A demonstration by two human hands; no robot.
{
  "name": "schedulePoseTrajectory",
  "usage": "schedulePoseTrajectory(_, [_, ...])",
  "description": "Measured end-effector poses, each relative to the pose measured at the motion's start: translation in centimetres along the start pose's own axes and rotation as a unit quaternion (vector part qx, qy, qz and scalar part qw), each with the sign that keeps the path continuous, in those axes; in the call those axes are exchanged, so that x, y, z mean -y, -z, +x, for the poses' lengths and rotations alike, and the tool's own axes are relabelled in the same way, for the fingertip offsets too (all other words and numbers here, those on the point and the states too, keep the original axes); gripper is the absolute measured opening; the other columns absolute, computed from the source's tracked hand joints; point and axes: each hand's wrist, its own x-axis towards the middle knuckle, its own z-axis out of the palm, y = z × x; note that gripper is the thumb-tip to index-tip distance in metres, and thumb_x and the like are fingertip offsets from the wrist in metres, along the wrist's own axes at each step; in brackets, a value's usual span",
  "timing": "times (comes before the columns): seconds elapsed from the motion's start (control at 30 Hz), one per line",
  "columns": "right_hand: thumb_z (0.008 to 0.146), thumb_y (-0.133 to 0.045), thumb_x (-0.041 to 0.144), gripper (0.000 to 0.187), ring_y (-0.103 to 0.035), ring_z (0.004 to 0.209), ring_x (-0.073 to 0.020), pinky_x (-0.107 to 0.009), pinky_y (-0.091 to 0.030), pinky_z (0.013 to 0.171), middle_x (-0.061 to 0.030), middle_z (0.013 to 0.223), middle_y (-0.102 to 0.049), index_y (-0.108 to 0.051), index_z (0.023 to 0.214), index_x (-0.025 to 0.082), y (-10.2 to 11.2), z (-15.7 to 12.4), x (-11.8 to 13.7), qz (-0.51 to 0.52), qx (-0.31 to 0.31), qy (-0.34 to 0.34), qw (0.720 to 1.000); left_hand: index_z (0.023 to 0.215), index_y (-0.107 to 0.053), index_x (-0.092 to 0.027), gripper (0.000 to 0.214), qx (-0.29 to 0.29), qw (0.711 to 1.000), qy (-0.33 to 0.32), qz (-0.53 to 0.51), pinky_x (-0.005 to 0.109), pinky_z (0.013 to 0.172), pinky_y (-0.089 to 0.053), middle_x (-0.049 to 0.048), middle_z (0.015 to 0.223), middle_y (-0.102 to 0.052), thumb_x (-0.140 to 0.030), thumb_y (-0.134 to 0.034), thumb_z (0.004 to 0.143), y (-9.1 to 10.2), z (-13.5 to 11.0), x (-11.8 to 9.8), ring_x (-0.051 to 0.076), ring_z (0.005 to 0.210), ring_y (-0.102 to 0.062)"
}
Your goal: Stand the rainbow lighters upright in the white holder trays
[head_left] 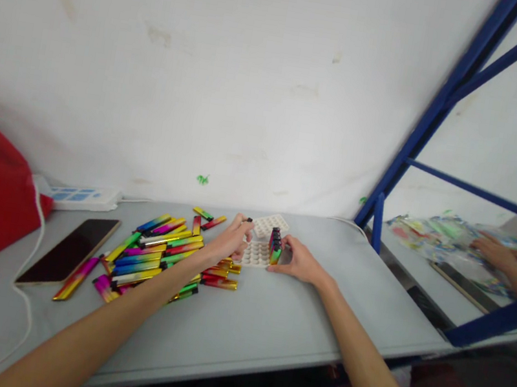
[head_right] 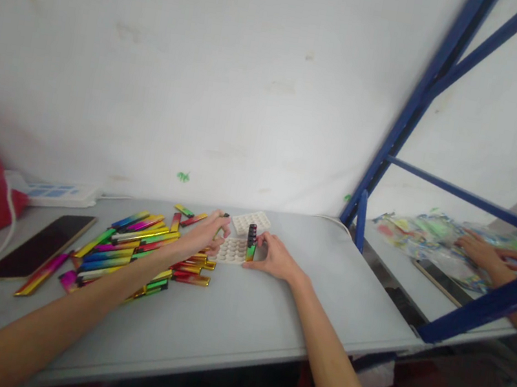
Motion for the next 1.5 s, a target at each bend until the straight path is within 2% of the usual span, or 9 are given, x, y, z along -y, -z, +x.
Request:
schedulePoseTrajectory(0.1, [0.066,-0.085,0.057,0.06,-0.052,0.086,-0.0192,-0.032,-0.042,0.079,-0.0033,0.099,-0.06,-0.052,0.099,0.019,0.0,0.0,0.0,0.002,-0.001,0.004,1.0,0.085,-0.049,-0.022,0.028,0.004,0.996,-0.063,0.067,0.023,0.042,-0.041,-0.0027,0.079,-0.057,-0.049,-0.057,0.089,-0.4,1.6,-0.4,0.008,0.045,-0.043])
schedulePoseTrajectory(0.2, [0.066,-0.086,0.055,0.059,-0.053,0.087,-0.0195,-0.032,-0.043,0.079,-0.0033,0.1,-0.061,-0.052,0.099,0.02,0.0,0.1,0.0,0.009,0.002,0.007,1.0,0.073,-0.059,-0.018,0.029,0.003,0.984,-0.128,0.125,0.025,0.058,-0.049,0.0023,0.076,-0.062,-0.044,-0.064,0.085,-0.7,3.4,-0.5,0.017,0.071,-0.06])
schedulePoseTrajectory(0.47, [0.064,-0.086,0.055,0.061,-0.054,0.089,-0.0206,-0.033,-0.043,0.08,-0.0041,0.102,-0.061,-0.052,0.1,0.019,0.0,0.1,-0.3,0.008,0.003,0.002,1.0,0.082,-0.072,-0.018,0.023,0.046,0.964,-0.188,0.18,0.029,0.066,-0.053,0.0066,0.081,-0.072,-0.04,-0.074,0.077,0.1,4.5,0.2,0.025,0.082,-0.066])
schedulePoseTrajectory(0.73, [0.066,-0.085,0.055,0.059,-0.054,0.088,-0.0208,-0.033,-0.044,0.08,-0.0039,0.1,-0.061,-0.052,0.099,0.02,0.1,0.0,0.0,-0.001,0.005,0.004,1.0,0.103,-0.074,-0.024,0.022,0.088,0.905,-0.247,0.334,0.033,0.087,-0.051,0.0066,0.099,-0.077,-0.032,-0.068,0.083,0.2,3.6,0.2,0.028,0.091,-0.07])
schedulePoseTrajectory(0.83, [0.066,-0.085,0.055,0.058,-0.053,0.087,-0.0203,-0.032,-0.043,0.079,-0.0033,0.099,-0.061,-0.052,0.1,0.02,0.1,0.0,0.0,0.0,0.003,0.006,1.0,0.123,-0.068,-0.027,0.041,0.056,0.899,-0.255,0.352,0.035,0.093,-0.049,0.0069,0.105,-0.077,-0.033,-0.07,0.082,0.4,3.1,0.6,0.029,0.1,-0.07])
schedulePoseTrajectory(0.93, [0.066,-0.085,0.056,0.059,-0.053,0.087,-0.0203,-0.032,-0.043,0.078,-0.003,0.098,-0.06,-0.052,0.1,0.02,0.0,0.1,-0.1,0.002,0.005,0.002,1.0,0.127,-0.065,-0.023,0.044,-0.019,0.877,-0.249,0.411,0.037,0.098,-0.047,0.0087,0.102,-0.076,-0.039,-0.065,0.086,2.4,3.0,0.4,0.029,0.099,-0.068])
schedulePoseTrajectory(1.13, [0.066,-0.085,0.056,0.06,-0.053,0.086,-0.0201,-0.031,-0.043,0.076,-0.0028,0.098,-0.06,-0.051,0.099,0.02,0.1,0.0,-0.1,-0.001,0.014,-0.005,1.0,0.08,-0.069,-0.02,0.02,-0.161,0.812,-0.162,0.537,0.048,0.105,-0.039,0.0157,0.092,-0.07,-0.038,-0.064,0.084,8.5,2.7,0.1,0.036,0.109,-0.059])
schedulePoseTrajectory(1.3, [0.068,-0.084,0.058,0.059,-0.053,0.085,-0.0203,-0.032,-0.043,0.074,-0.0032,0.098,-0.06,-0.052,0.101,0.02,0.0,-0.1,-0.1,-0.003,0.016,-0.009,1.0,0.067,-0.063,-0.02,0.019,-0.192,0.812,-0.13,0.536,0.052,0.102,-0.039,0.0156,0.083,-0.069,-0.033,-0.067,0.082,10.1,1.7,1.6,0.038,0.107,-0.058])
schedulePoseTrajectory(1.5, [0.067,-0.084,0.057,0.059,-0.052,0.084,-0.0198,-0.031,-0.043,0.074,-0.0033,0.098,-0.06,-0.052,0.1,0.019,0.1,-0.2,0.2,-0.005,0.013,-0.022,1.0,0.087,-0.075,-0.018,0.016,-0.185,0.83,-0.16,0.501,0.046,0.098,-0.045,0.0151,0.097,-0.073,-0.026,-0.061,0.084,10.0,1.7,1.1,0.033,0.101,-0.064])
